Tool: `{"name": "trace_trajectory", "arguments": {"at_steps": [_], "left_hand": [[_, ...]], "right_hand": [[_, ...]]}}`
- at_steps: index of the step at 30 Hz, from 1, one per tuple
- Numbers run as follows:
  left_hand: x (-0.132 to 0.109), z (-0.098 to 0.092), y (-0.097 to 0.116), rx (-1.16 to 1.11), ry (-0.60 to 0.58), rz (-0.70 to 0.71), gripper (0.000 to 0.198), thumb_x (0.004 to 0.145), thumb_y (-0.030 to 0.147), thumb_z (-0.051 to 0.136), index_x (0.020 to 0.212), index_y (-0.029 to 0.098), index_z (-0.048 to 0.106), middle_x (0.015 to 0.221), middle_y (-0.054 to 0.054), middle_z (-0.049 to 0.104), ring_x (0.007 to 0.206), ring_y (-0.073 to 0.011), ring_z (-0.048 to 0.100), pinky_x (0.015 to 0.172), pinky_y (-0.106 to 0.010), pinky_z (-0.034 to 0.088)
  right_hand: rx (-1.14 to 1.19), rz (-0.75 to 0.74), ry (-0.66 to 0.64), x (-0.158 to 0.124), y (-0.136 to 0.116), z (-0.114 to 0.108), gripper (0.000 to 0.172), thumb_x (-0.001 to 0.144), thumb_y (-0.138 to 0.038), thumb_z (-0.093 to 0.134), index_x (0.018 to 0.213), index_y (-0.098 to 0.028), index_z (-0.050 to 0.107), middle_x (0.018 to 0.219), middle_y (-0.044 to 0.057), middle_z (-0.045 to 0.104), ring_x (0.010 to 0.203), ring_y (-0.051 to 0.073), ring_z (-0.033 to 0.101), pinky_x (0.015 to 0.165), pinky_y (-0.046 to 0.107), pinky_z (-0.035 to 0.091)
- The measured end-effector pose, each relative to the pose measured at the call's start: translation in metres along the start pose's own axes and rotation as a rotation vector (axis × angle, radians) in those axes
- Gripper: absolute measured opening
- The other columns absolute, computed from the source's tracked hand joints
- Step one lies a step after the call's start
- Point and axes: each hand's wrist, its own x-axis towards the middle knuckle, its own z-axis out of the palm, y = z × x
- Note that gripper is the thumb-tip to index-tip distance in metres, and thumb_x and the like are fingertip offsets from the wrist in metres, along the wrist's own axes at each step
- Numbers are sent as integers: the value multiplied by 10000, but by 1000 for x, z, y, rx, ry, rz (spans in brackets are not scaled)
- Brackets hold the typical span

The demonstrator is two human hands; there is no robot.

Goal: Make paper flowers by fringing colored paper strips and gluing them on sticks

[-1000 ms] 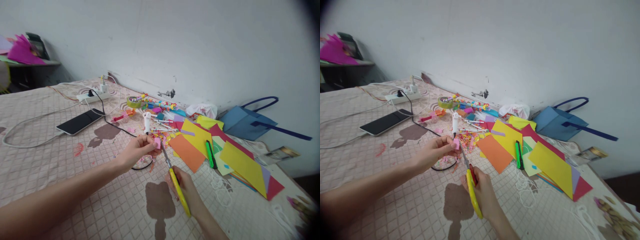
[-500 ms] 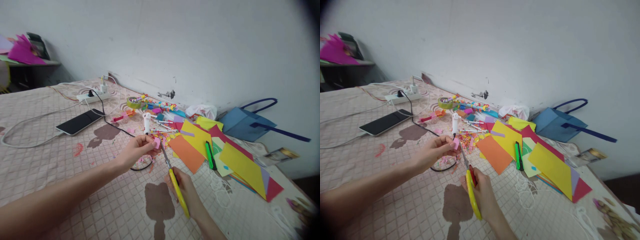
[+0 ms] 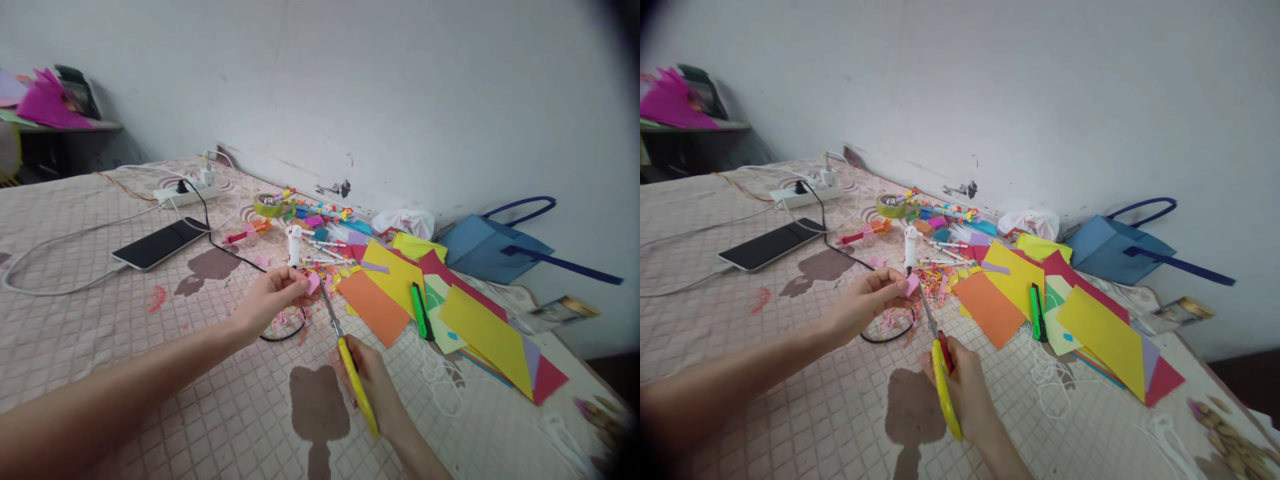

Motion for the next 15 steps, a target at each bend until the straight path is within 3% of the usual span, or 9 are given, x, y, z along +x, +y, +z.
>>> {"name": "trace_trajectory", "arguments": {"at_steps": [8, 15], "left_hand": [[2, -2, 2, -12, 9, 7, 184, 758, 281, 664, 759, 131, 557, 784, -35, 673, 737, -122, 640, 725, -258, 521], [2, -2, 7, 8, -26, -14, 196, 744, 276, 677, 744, 127, 549, 781, -41, 677, 768, -143, 655, 741, -274, 527]], "right_hand": [[20, 10, -14, 2, 2, -1, 317, 800, -445, 546, 637, -206, 415, 440, -95, 323, 347, 63, 295, 349, 201, 256], [32, -69, -132, 0, 9, -3, 380, 859, -532, 429, 662, -209, 387, 446, -83, 360, 370, 67, 346, 371, 189, 285]]}}
